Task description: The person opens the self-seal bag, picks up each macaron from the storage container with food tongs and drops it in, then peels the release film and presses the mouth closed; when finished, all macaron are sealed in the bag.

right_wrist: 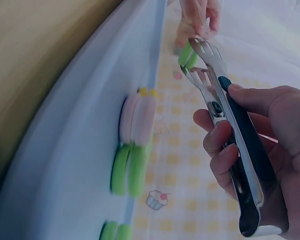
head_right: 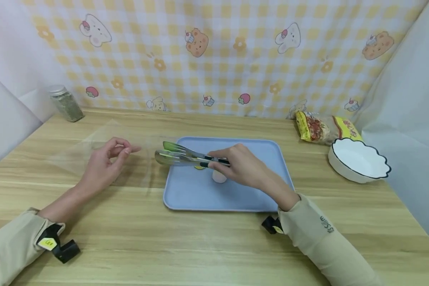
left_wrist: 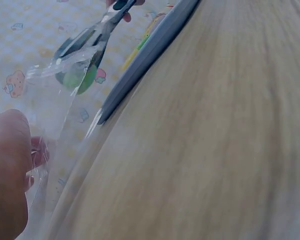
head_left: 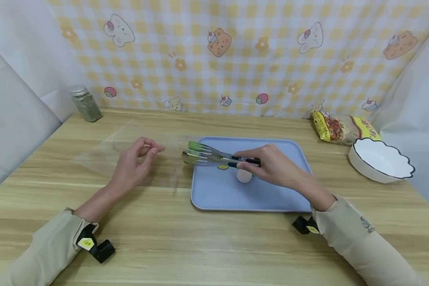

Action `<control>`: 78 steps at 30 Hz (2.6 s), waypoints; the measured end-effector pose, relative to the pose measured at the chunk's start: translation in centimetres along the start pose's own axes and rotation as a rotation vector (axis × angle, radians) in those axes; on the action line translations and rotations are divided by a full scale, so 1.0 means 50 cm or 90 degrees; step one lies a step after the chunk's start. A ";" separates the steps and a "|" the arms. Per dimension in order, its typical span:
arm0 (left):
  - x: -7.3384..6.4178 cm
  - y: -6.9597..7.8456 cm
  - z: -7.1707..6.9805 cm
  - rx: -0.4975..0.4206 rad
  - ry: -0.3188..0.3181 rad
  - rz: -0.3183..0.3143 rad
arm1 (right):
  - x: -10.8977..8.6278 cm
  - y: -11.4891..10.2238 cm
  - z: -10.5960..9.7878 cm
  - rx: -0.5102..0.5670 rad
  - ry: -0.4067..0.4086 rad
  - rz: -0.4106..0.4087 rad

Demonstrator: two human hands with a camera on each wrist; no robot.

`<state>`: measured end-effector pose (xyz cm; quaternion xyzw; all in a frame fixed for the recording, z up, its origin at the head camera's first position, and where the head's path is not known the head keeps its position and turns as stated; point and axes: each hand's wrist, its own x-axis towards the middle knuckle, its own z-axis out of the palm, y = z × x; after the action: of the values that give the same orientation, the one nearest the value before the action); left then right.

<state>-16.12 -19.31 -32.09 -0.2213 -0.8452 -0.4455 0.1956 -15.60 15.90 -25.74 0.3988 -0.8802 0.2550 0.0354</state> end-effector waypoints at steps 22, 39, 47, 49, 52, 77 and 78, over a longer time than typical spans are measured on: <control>-0.003 0.026 0.008 -0.051 0.061 -0.011 | 0.085 -0.067 0.049 -0.084 -0.019 0.017; -0.002 0.042 0.025 -0.111 0.092 -0.110 | 0.112 -0.064 0.050 -0.138 -0.046 -0.017; 0.000 0.068 0.026 -0.185 0.127 -0.135 | 0.128 -0.084 0.051 -0.167 -0.074 -0.022; 0.002 0.088 0.024 -0.195 0.128 -0.137 | 0.131 -0.084 0.049 -0.162 -0.079 -0.010; 0.004 0.113 0.020 -0.209 0.119 -0.131 | 0.134 -0.080 0.045 -0.134 -0.091 0.010; 0.010 0.110 0.015 -0.223 0.114 -0.109 | 0.120 -0.040 -0.026 0.041 -0.127 0.063; 0.010 0.112 0.015 -0.220 0.114 -0.108 | 0.123 -0.043 -0.019 0.026 -0.123 0.049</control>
<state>-13.55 -15.74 -28.47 -0.1390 -0.7511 -0.6166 0.1908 -18.37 10.96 -22.38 0.3883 -0.8887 0.2342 -0.0673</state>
